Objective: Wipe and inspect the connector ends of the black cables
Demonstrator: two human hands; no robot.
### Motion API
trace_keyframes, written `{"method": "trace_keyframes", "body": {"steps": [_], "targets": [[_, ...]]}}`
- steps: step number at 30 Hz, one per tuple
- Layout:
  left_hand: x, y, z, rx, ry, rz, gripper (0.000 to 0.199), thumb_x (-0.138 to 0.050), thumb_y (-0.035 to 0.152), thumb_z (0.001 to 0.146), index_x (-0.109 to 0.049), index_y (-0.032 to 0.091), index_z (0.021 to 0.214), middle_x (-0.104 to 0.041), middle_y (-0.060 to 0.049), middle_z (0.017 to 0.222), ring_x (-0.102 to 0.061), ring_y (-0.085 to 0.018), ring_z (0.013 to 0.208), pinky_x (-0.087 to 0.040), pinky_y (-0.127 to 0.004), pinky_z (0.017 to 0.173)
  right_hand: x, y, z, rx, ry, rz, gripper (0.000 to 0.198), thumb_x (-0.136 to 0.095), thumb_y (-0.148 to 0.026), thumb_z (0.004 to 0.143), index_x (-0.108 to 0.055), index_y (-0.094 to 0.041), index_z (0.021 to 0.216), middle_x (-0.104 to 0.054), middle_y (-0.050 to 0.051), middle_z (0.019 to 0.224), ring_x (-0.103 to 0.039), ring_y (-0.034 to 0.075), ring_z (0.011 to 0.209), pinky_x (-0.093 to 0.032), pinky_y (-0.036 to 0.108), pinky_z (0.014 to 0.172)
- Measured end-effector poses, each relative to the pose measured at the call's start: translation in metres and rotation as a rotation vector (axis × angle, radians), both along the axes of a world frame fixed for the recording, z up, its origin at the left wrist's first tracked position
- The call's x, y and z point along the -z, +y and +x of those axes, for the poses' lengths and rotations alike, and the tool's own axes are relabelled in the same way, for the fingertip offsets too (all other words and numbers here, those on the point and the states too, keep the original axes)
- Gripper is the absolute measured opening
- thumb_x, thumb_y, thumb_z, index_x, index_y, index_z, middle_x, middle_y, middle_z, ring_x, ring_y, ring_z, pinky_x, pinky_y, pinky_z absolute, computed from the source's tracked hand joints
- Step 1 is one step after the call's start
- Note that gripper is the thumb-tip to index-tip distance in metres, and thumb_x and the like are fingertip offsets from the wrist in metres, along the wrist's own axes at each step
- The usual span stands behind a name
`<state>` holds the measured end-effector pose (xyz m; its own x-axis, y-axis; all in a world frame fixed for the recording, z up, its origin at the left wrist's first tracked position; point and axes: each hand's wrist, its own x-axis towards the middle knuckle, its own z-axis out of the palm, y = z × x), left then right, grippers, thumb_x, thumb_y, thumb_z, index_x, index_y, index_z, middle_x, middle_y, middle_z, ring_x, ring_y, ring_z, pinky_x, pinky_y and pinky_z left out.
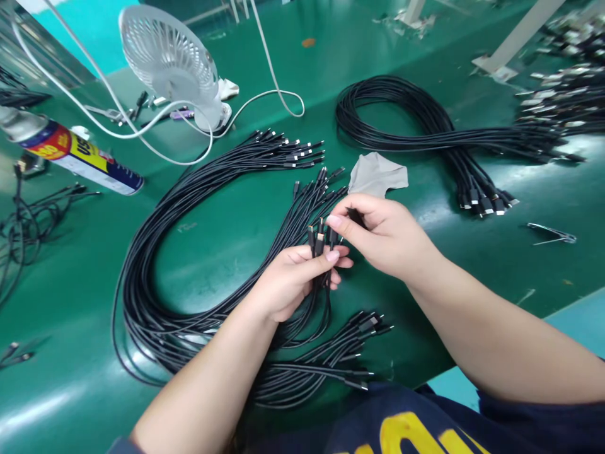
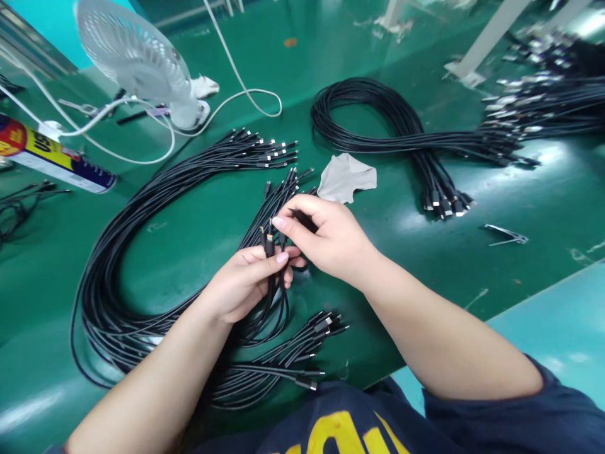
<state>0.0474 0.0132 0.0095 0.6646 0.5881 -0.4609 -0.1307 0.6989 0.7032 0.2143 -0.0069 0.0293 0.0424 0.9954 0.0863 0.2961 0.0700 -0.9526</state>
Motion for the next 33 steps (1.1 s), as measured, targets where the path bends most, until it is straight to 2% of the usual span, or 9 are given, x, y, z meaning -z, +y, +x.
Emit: {"method": "trace_keyframes", "body": {"steps": [4, 8, 15, 19, 21, 27, 33], "targets": [[-0.001, 0.001, -0.002, -0.014, -0.024, -0.107, 0.03, -0.084, 0.035, 0.068, -0.076, 0.012, 0.087, -0.074, -0.008, 0.083, -0.062, -0.011, 0.062, -0.05, -0.025, 0.064, 0.0, -0.001, -0.005, -0.001, 0.068, -0.098, 0.024, -0.062, -0.036, 0.087, -0.054, -0.018, 0.072, -0.057, -0.003, 0.062, -0.055, 0.012, 0.056, -0.044, 0.025, 0.054], [-0.002, 0.001, -0.002, -0.053, -0.093, -0.097, 0.025, -0.082, 0.034, 0.071, -0.075, 0.013, 0.082, -0.072, -0.007, 0.082, -0.058, -0.008, 0.058, -0.047, -0.023, 0.058, -0.005, -0.004, -0.01, -0.087, 0.144, -0.171, 0.027, -0.062, -0.04, 0.087, -0.055, -0.019, 0.072, -0.057, -0.002, 0.059, -0.06, 0.014, 0.054, -0.046, 0.026, 0.052], [0.0, 0.002, -0.004, -0.032, -0.118, -0.112, 0.027, -0.082, 0.034, 0.071, -0.077, 0.013, 0.088, -0.072, -0.007, 0.083, -0.058, -0.008, 0.059, -0.048, -0.024, 0.06, -0.014, -0.004, 0.0, 0.017, -0.15, 0.056, 0.018, -0.057, -0.03, 0.09, -0.057, -0.02, 0.075, -0.063, 0.001, 0.071, -0.059, 0.015, 0.068, -0.046, 0.027, 0.063], [0.0, 0.003, -0.005, -0.028, -0.104, -0.127, 0.028, -0.082, 0.034, 0.071, -0.077, 0.015, 0.09, -0.074, -0.007, 0.086, -0.06, -0.008, 0.062, -0.049, -0.023, 0.062, -0.011, -0.006, 0.004, 0.007, -0.266, 0.135, 0.008, -0.052, -0.027, 0.093, -0.055, -0.02, 0.094, -0.063, 0.0, 0.075, -0.058, 0.014, 0.066, -0.044, 0.026, 0.06], [-0.001, 0.004, -0.004, -0.031, -0.095, -0.132, 0.028, -0.083, 0.034, 0.07, -0.077, 0.015, 0.09, -0.073, -0.007, 0.086, -0.061, -0.008, 0.062, -0.05, -0.022, 0.062, -0.011, -0.009, 0.004, -0.024, -0.395, 0.189, 0.009, -0.047, -0.025, 0.095, -0.053, -0.02, 0.099, -0.063, 0.001, 0.077, -0.058, 0.014, 0.065, -0.043, 0.027, 0.06], [-0.001, 0.004, -0.003, -0.071, -0.104, -0.089, 0.026, -0.083, 0.032, 0.07, -0.076, 0.015, 0.087, -0.07, -0.004, 0.081, -0.058, -0.007, 0.061, -0.049, -0.021, 0.059, -0.012, -0.019, 0.0, -0.086, -0.922, 0.34, 0.024, -0.041, -0.016, 0.094, -0.064, -0.018, 0.086, -0.066, 0.005, 0.078, -0.059, 0.016, 0.064, -0.037, 0.028, 0.054], [0.001, 0.004, -0.002, -0.095, -0.1, -0.098, 0.022, -0.083, 0.03, 0.069, -0.072, 0.014, 0.08, -0.064, -0.001, 0.077, -0.056, -0.007, 0.06, -0.048, -0.021, 0.058, -0.012, -0.021, -0.005, -0.069, -1.037, 0.443, 0.027, -0.043, -0.012, 0.092, -0.07, -0.016, 0.088, -0.072, 0.006, 0.083, -0.062, 0.016, 0.066, -0.04, 0.029, 0.056]]}}
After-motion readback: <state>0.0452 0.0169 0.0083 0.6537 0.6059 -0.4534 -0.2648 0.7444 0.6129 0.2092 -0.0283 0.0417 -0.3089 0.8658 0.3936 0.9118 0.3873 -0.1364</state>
